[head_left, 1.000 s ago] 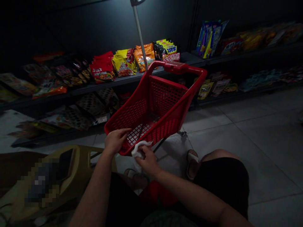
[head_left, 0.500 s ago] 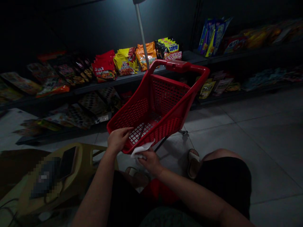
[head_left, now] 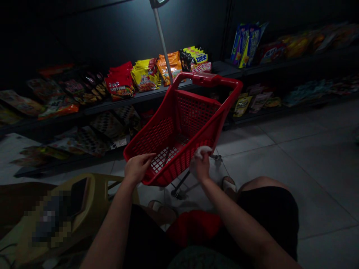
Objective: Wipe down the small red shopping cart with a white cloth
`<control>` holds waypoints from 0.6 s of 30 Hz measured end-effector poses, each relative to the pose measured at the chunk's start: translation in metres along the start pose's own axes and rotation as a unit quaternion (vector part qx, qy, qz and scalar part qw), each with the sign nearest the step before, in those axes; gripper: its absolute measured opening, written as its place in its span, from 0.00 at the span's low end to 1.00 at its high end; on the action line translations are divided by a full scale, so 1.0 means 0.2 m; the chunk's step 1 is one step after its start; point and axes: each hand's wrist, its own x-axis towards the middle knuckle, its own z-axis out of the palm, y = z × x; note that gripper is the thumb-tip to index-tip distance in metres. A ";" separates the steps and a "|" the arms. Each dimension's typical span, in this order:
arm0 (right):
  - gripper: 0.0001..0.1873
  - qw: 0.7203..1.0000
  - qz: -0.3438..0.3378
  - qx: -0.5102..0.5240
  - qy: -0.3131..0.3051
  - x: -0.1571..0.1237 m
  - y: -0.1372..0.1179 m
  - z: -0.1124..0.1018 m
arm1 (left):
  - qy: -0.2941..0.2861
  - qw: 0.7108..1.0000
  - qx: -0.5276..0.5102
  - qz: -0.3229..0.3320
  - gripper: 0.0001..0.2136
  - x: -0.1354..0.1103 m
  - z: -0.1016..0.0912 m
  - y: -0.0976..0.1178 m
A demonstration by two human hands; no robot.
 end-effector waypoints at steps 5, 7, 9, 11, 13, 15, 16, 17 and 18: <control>0.09 0.982 -0.022 0.051 -0.182 -0.39 -0.04 0.16 | -0.004 1.000 0.008 -0.010 0.17 0.00 -0.01 -0.01; 0.09 0.987 -0.006 0.071 -0.145 -0.30 -0.07 0.13 | -0.006 1.000 0.005 -0.004 0.18 0.00 -0.02 -0.02; 0.14 0.994 0.029 0.095 -0.043 -0.10 -0.11 0.07 | -0.007 1.000 0.005 -0.003 0.18 0.00 -0.02 -0.01; 0.19 0.991 0.047 0.112 0.049 0.09 -0.14 0.00 | -0.007 1.000 0.009 -0.006 0.17 0.00 -0.02 0.00; 0.21 0.992 0.023 0.102 0.074 0.17 -0.17 -0.02 | -0.006 1.000 0.014 -0.011 0.18 0.00 -0.02 0.01; 0.19 0.997 -0.036 0.069 0.028 0.10 -0.20 -0.01 | -0.005 1.000 0.017 -0.016 0.18 0.00 -0.02 0.02; 0.18 0.996 -0.072 0.051 -0.017 0.01 -0.20 0.01 | -0.005 1.000 0.017 -0.017 0.18 0.00 -0.02 0.02; 0.18 0.990 -0.111 0.034 -0.075 -0.09 -0.20 0.03 | -0.004 1.000 0.016 -0.016 0.18 0.00 -0.02 0.02; 0.20 0.978 -0.149 0.023 -0.144 -0.19 -0.20 0.06 | -0.004 1.000 0.015 -0.014 0.18 0.00 -0.02 0.02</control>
